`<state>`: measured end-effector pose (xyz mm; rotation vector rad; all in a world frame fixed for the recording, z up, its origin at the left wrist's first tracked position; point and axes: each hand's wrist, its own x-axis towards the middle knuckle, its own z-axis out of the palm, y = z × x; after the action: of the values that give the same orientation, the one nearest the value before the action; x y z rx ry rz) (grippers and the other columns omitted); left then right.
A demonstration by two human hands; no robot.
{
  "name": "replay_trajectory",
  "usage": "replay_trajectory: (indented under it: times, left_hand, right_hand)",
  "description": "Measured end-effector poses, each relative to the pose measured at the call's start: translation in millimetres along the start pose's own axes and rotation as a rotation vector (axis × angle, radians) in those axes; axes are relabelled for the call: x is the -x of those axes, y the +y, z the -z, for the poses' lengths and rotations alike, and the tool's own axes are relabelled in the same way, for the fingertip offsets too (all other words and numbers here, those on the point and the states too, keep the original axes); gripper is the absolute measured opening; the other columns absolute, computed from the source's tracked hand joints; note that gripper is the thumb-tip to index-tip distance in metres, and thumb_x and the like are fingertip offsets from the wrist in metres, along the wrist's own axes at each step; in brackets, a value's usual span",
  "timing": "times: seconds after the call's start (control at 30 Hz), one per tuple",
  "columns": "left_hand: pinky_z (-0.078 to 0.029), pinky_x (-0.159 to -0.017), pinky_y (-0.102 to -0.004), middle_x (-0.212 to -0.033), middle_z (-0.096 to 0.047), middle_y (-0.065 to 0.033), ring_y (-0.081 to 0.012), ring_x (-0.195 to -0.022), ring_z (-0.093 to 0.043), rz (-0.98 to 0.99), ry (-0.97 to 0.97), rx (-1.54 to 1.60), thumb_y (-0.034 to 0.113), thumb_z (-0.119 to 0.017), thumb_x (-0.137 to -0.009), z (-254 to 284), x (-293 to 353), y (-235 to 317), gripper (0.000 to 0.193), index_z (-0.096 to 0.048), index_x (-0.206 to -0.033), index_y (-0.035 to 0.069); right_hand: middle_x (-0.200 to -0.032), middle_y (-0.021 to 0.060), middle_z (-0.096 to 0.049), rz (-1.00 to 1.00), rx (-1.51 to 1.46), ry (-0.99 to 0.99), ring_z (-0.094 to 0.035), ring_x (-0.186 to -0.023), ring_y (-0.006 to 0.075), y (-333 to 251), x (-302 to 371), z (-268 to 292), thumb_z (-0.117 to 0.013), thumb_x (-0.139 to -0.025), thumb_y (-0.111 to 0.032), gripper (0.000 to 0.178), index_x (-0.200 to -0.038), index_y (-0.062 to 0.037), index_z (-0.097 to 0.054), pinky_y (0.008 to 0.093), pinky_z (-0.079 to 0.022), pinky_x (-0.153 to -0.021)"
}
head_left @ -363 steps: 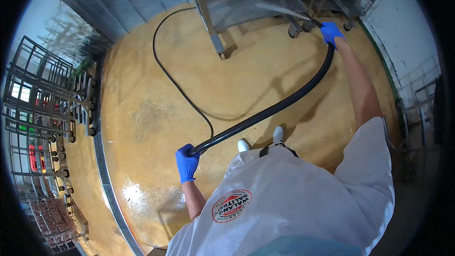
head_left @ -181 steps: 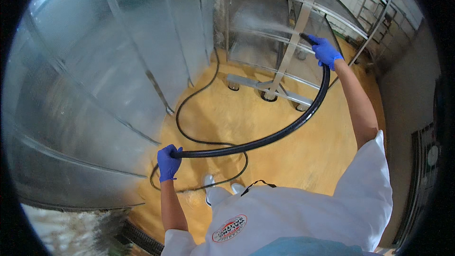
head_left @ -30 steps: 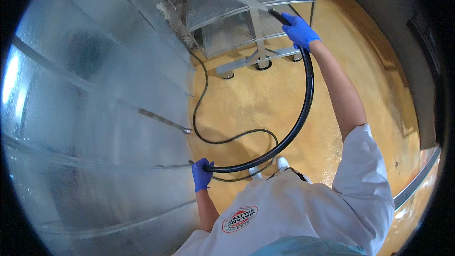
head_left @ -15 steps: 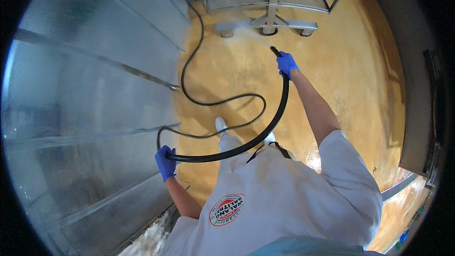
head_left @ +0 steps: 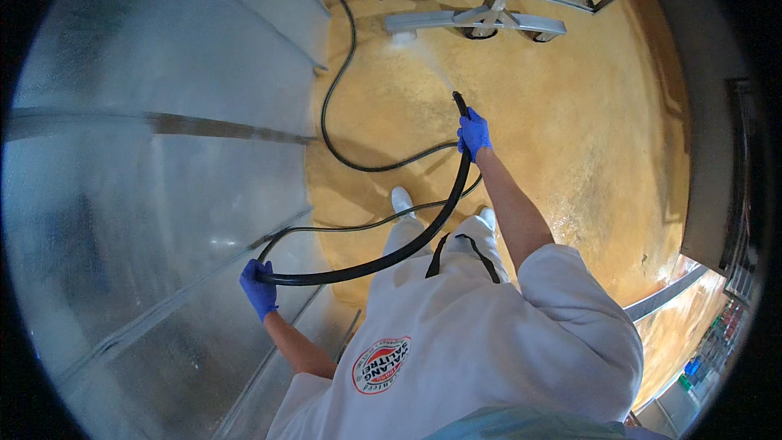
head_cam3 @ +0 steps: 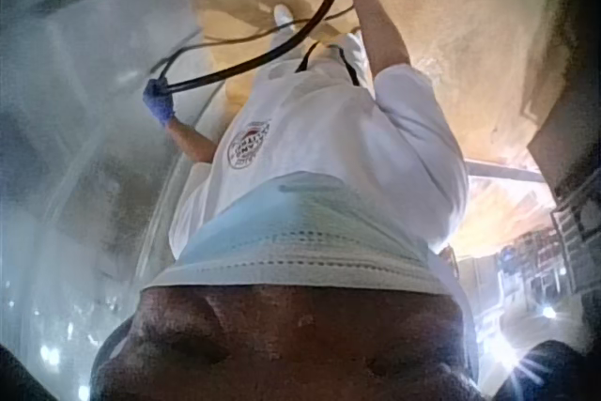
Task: The person uses a high-pressure water hose to clean a yellow industrial floor. They systematically spray the floor surface and the base of metal shelving units, moving the nozzle back and forth to remove dirt and debris.
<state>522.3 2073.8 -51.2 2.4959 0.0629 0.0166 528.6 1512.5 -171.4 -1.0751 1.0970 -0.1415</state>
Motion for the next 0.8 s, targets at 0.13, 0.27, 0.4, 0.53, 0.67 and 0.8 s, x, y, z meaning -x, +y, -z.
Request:
replay_trajectory:
  times: [0.13,0.27,0.4,0.53,0.67,0.8]
  left_hand:
    - [-0.030,-0.050,-0.0262,-0.058,-0.034,0.0013,-0.0094,-0.057,-0.033,0.022,0.042,0.058,0.001,-0.069,-0.070,0.6,-25.1,-14.8,0.028,-0.043,-0.063,0.002]
    - [-0.029,-0.050,-0.0264,-0.057,-0.033,0.0015,-0.0093,-0.057,-0.032,0.059,0.016,0.086,-0.001,-0.068,-0.069,-5.6,-26.9,-24.9,0.028,-0.041,-0.062,0.003]
    - [-0.028,-0.049,-0.0274,-0.055,-0.030,-0.0009,-0.0111,-0.055,-0.030,0.060,-0.113,0.045,-0.001,-0.068,-0.068,-9.2,-28.6,-25.9,0.030,-0.039,-0.061,0.004]
    - [-0.027,-0.048,-0.0294,-0.054,-0.028,-0.0046,-0.0141,-0.053,-0.028,-0.008,-0.071,0.028,-0.002,-0.067,-0.067,-11.5,-24.9,-26.4,0.032,-0.036,-0.060,0.003]
    - [-0.026,-0.047,-0.0303,-0.053,-0.028,-0.0060,-0.0149,-0.052,-0.027,0.000,-0.046,0.056,-0.002,-0.067,-0.066,-13.3,-19.6,-39.1,0.032,-0.036,-0.060,0.003]
    - [-0.027,-0.047,-0.0308,-0.054,-0.028,-0.0067,-0.0146,-0.052,-0.027,0.071,-0.064,0.109,-0.002,-0.067,-0.066,-10.7,-18.9,-46.2,0.030,-0.037,-0.059,0.003]
  right_hand:
    - [-0.053,-0.0005,-0.040,0.143,-0.137,0.199,-0.038,-0.035,0.0121,9.5,3.0,-16.1,-0.048,-0.084,-0.008,0.036,-0.120,-0.0111,-0.046,0.0292,-0.033,-0.029]
    - [-0.053,0.0002,-0.039,0.097,-0.086,0.179,-0.038,-0.034,0.0126,-8.7,5.1,-6.8,-0.046,-0.084,-0.006,0.034,-0.118,-0.0114,-0.045,0.0297,-0.033,-0.029]
    - [-0.052,0.0011,-0.040,0.111,0.014,0.161,-0.038,-0.033,0.0140,-26.3,13.8,-17.7,-0.046,-0.084,-0.007,0.032,-0.116,-0.0101,-0.045,0.0300,-0.033,-0.029]
    - [-0.051,0.0020,-0.040,0.146,0.075,0.184,-0.039,-0.033,0.0154,-38.8,16.5,-22.4,-0.046,-0.084,-0.008,0.031,-0.116,-0.0098,-0.045,0.0303,-0.034,-0.029]
    - [-0.051,0.0021,-0.039,0.165,0.110,0.164,-0.040,-0.032,0.0165,-50.6,10.7,-32.9,-0.045,-0.084,-0.009,0.019,-0.104,-0.0099,-0.046,0.0306,-0.034,-0.029]
    - [-0.051,0.0023,-0.039,0.147,0.084,0.224,-0.039,-0.032,0.0168,-50.5,-3.3,-48.1,-0.045,-0.084,-0.009,0.011,-0.095,-0.0099,-0.045,0.0309,-0.034,-0.030]
